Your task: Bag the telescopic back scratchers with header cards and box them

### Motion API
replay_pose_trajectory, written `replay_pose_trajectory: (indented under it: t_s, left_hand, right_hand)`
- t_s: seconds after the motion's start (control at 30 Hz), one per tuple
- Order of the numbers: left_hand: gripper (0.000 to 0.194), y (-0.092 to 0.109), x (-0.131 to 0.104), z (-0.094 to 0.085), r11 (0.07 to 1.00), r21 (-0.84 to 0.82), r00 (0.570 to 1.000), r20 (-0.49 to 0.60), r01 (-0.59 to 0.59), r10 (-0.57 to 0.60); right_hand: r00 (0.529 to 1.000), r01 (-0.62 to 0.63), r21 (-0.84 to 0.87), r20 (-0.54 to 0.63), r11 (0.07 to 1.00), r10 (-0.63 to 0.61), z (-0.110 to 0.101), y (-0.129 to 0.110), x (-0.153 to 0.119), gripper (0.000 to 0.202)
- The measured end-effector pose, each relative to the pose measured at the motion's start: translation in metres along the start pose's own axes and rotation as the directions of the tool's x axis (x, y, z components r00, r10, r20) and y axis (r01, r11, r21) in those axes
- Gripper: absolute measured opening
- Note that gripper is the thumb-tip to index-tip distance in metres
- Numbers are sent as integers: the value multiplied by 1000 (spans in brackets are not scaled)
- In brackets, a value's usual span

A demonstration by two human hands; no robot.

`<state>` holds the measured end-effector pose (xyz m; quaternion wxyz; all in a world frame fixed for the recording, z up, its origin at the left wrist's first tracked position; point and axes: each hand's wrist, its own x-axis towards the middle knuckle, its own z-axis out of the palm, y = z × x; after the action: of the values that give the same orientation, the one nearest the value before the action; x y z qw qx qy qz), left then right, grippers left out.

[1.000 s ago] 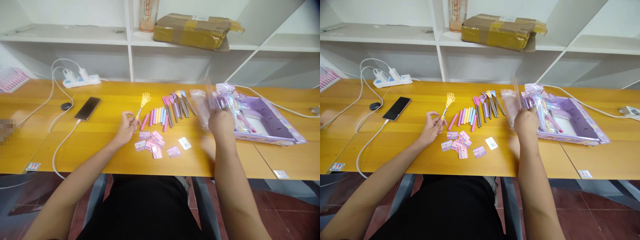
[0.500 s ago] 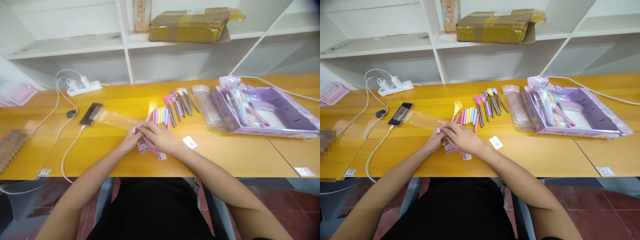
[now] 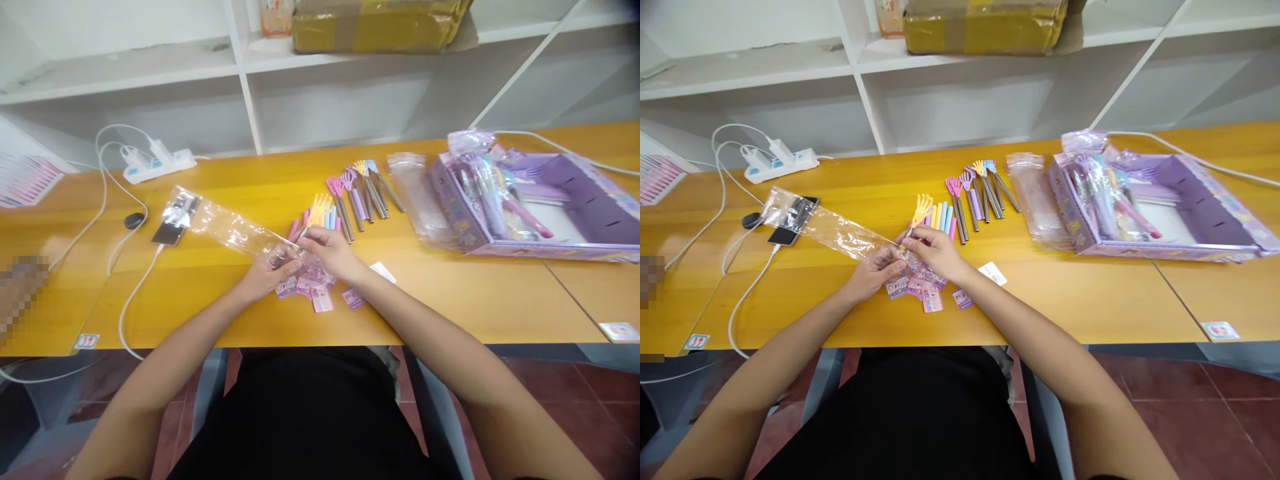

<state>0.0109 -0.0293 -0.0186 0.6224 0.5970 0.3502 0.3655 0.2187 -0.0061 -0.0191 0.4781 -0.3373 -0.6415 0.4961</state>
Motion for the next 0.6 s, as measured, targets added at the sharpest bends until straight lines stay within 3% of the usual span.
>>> replay_pose_trajectory:
  t_s: [0.13,0.23,0.33,0.4,0.5,0.6]
  left_hand:
    - [38,-1,6,-9,986,-14,974,-161,-165,161]
    - [35,6,9,-16,961,-99,920,-330,-258,213]
    - [39,20,10,-20,931,-187,866,-459,-314,200]
    - [40,29,10,-23,911,-216,833,-517,-351,198]
    - [40,39,9,-28,889,-232,787,-584,-395,198]
    - [39,42,10,-31,886,-240,782,-594,-396,189]
  right_hand:
    - [959,82,175,-283,981,-29,-11,-15,-1,41]
    - [913,166,102,-392,981,-114,-23,-27,-6,36]
    - [913,254,-247,-258,935,-317,-29,-31,-12,31]
    - [909,324,-504,-68,800,-411,-28,-29,-15,26]
    - [919,338,-722,115,604,-377,-24,-24,-16,23]
    - [937,306,-779,146,547,-317,-22,-19,-16,22]
